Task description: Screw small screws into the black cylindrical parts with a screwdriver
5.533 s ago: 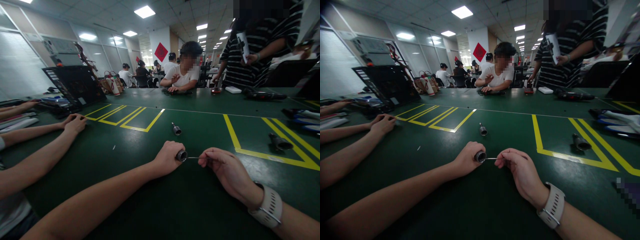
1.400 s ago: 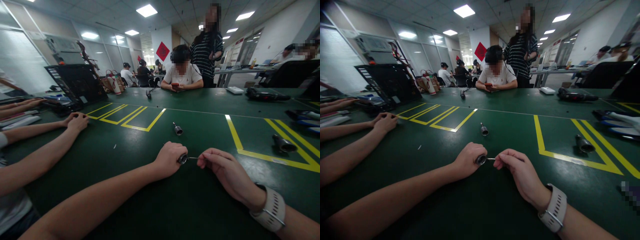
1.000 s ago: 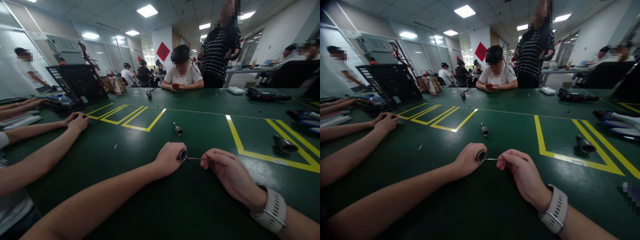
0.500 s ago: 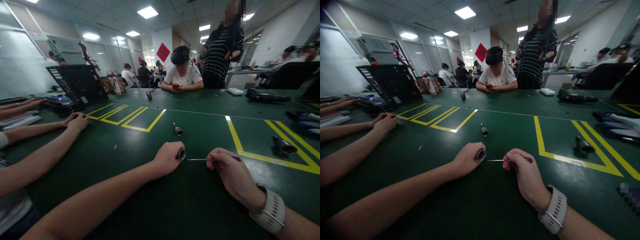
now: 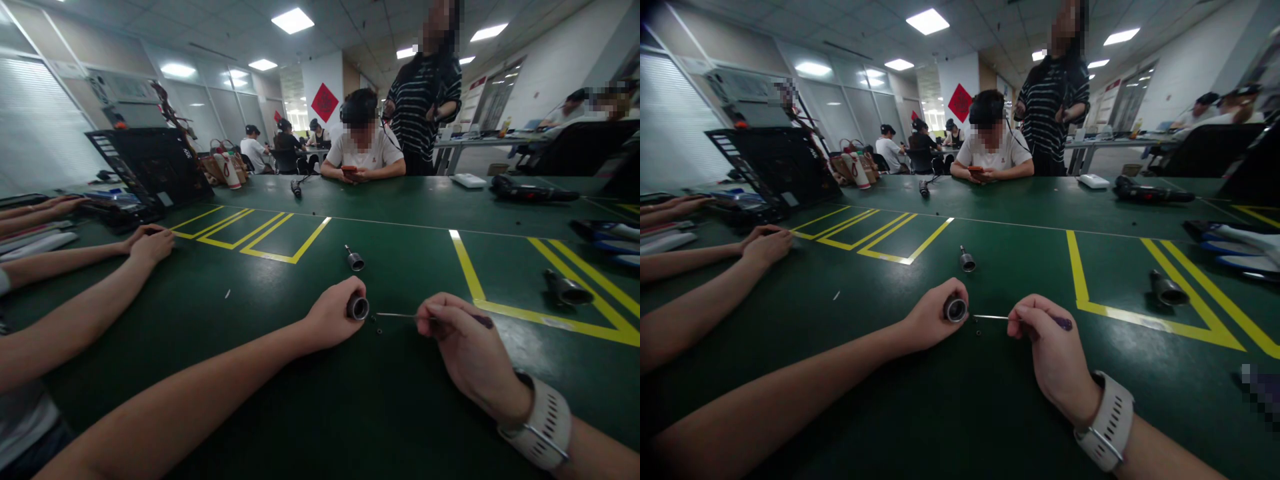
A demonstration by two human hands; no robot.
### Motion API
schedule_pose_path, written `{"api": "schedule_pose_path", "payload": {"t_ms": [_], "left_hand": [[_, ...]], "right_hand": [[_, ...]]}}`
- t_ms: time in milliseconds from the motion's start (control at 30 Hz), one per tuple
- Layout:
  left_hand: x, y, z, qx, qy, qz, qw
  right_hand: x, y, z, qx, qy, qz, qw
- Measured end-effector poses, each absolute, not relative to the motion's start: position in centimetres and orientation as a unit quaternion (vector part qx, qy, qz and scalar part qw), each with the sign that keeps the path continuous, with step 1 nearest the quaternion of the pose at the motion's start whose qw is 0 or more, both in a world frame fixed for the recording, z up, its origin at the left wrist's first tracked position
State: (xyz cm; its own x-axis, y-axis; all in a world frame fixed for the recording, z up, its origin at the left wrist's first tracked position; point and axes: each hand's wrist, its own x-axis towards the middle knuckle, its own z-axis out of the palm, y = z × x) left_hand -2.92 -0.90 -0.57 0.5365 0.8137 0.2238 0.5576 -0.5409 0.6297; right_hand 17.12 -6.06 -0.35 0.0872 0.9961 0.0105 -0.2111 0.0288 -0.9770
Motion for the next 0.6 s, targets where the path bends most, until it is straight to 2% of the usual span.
{"api": "schedule_pose_path", "payload": {"t_ms": [100, 200, 367, 600], "left_hand": [[-2.9, -0.8, -0.5, 0.849, 0.400, 0.255, 0.233], [-2.9, -0.7, -0.4, 0.866, 0.376, 0.241, 0.223], [-2.8, -0.6, -0.6, 0.878, 0.382, 0.217, 0.190], [-2.7, -0.4, -1.1, 0.887, 0.385, 0.203, 0.153]], "right_hand": [[17.1, -6.3, -0.3, -0.435, -0.442, 0.517, 0.590], [17.2, -6.7, -0.5, -0.420, -0.522, 0.490, 0.557], [16.9, -7.6, 0.0, -0.441, -0.663, 0.381, 0.471], [16.2, -8.4, 0.3, -0.373, -0.778, 0.228, 0.451]]}}
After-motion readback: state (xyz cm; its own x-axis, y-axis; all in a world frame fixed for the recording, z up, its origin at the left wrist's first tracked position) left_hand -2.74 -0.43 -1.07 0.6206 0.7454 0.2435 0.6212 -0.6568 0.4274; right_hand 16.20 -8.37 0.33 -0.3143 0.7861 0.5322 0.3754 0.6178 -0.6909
